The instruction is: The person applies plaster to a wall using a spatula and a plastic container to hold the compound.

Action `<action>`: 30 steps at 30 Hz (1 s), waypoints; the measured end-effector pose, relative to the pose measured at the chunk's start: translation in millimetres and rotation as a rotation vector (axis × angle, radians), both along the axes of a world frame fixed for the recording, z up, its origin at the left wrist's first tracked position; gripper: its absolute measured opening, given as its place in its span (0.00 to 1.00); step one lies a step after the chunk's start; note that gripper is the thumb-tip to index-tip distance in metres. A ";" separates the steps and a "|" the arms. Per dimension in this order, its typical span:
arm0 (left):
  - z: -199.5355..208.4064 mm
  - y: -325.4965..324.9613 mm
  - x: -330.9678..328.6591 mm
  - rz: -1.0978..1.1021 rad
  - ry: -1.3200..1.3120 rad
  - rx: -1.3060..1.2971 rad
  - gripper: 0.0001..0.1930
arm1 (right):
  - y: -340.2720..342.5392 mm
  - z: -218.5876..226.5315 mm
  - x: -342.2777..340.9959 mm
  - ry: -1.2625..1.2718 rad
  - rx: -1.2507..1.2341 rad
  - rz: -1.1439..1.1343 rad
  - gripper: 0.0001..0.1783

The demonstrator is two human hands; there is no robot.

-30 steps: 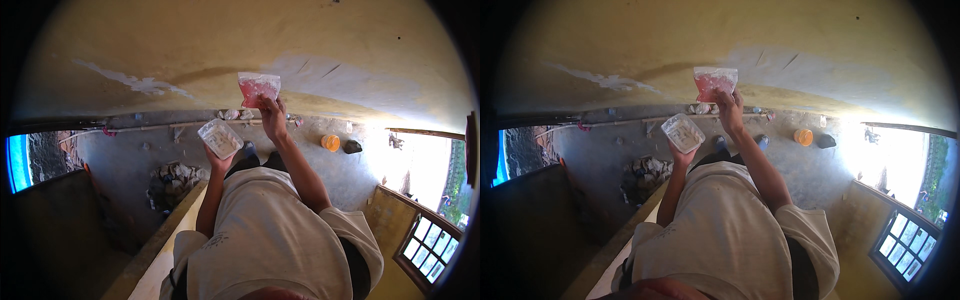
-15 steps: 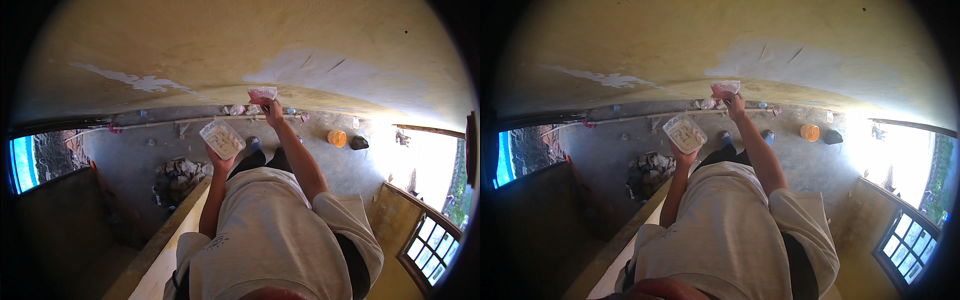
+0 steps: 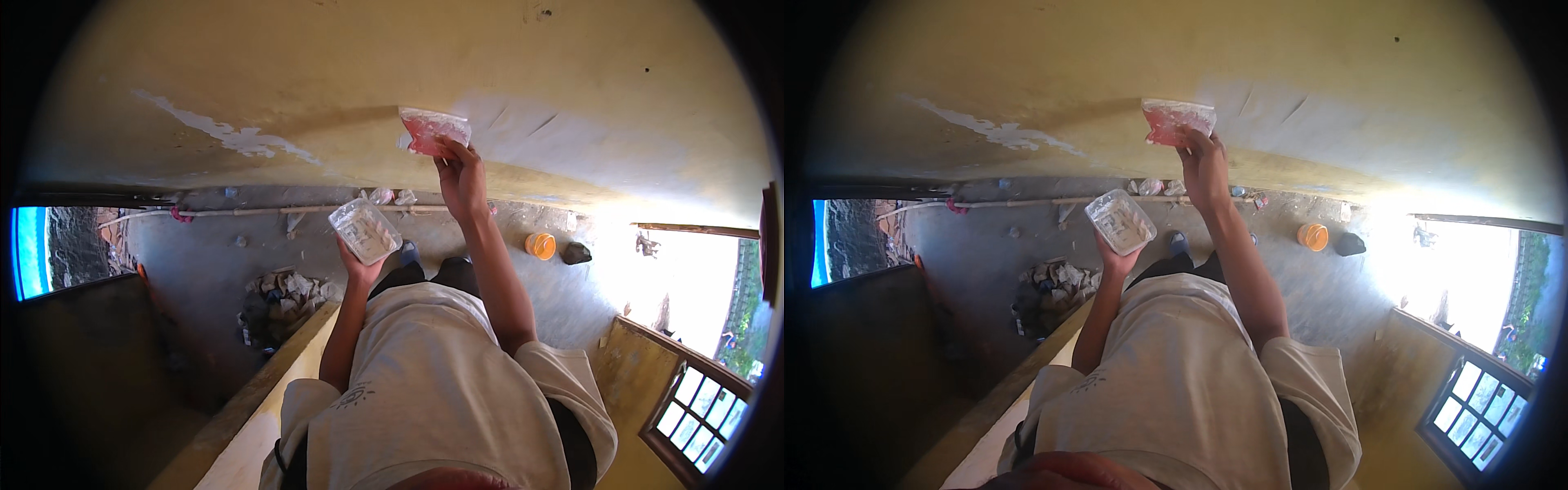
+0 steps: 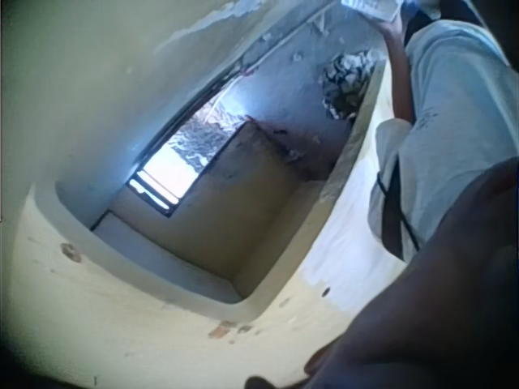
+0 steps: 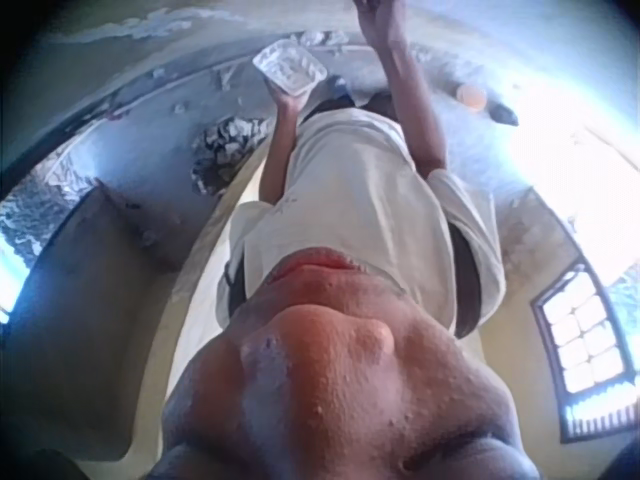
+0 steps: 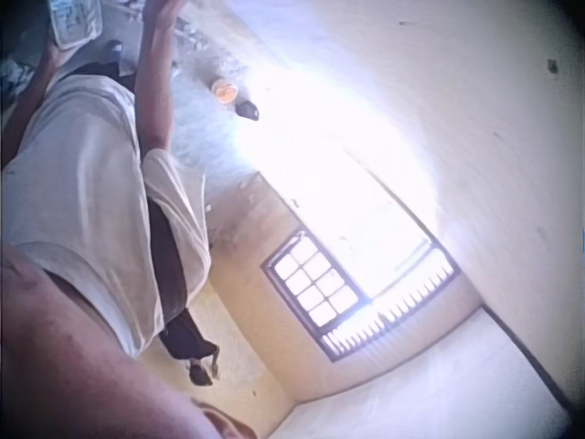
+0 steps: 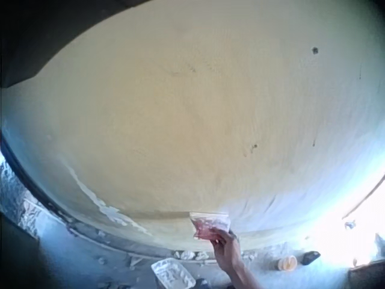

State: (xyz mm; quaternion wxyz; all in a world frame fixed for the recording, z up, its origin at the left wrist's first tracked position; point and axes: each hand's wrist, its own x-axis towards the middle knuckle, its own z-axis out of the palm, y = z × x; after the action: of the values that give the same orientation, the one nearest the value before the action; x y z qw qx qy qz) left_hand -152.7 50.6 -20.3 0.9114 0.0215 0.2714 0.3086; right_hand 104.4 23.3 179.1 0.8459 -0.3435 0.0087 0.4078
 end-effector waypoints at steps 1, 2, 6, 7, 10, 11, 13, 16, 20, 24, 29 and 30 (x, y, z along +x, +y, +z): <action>0.2 0.4 1.5 -0.005 -0.013 0.005 0.36 | -5.0 10.7 -6.1 -0.011 0.003 0.002 0.09; 0.2 0.8 3.0 0.005 0.004 -0.006 0.37 | -8.9 19.0 -11.8 -0.118 0.044 -0.007 0.09; 4.0 -0.7 8.0 0.020 0.024 -0.009 0.37 | -16.2 -30.1 -5.7 -0.215 0.030 0.071 0.10; 1.8 -1.9 5.8 0.023 0.028 -0.014 0.37 | -15.7 -50.5 -8.3 -0.178 -0.047 0.089 0.09; -2.8 -3.6 -0.6 0.063 0.065 -0.034 0.36 | -15.7 -143.3 -8.6 -0.094 -0.222 0.167 0.08; -1.4 -4.0 -1.2 0.069 0.075 -0.050 0.35 | -13.9 -173.3 -5.9 -0.085 -0.227 0.163 0.08; 0.0 -3.5 -1.6 0.064 0.095 -0.067 0.35 | -7.5 -219.1 3.7 0.092 -0.301 0.157 0.07; -0.7 -1.9 -7.5 0.080 0.092 -0.111 0.34 | 5.3 -241.2 5.9 0.121 -0.307 0.146 0.07; 1.4 -1.3 -11.4 0.124 0.111 -0.126 0.33 | 12.7 -249.2 10.6 0.126 -0.275 0.121 0.07; 1.0 -0.1 -10.3 0.114 0.096 -0.103 0.33 | 18.8 -241.4 14.7 0.083 -0.297 0.105 0.11; -2.9 4.1 -8.2 0.102 0.074 -0.087 0.35 | 23.6 -223.6 8.6 0.087 -0.296 0.084 0.07; -4.2 4.3 -8.5 0.104 0.082 -0.084 0.35 | 24.8 -215.3 6.5 0.083 -0.294 0.071 0.06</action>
State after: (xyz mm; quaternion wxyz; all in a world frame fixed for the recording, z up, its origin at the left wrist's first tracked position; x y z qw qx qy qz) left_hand -161.2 54.9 -24.5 0.8824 -0.0184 0.3219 0.3428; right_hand 110.9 48.1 -36.2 0.7705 -0.4464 0.0911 0.4459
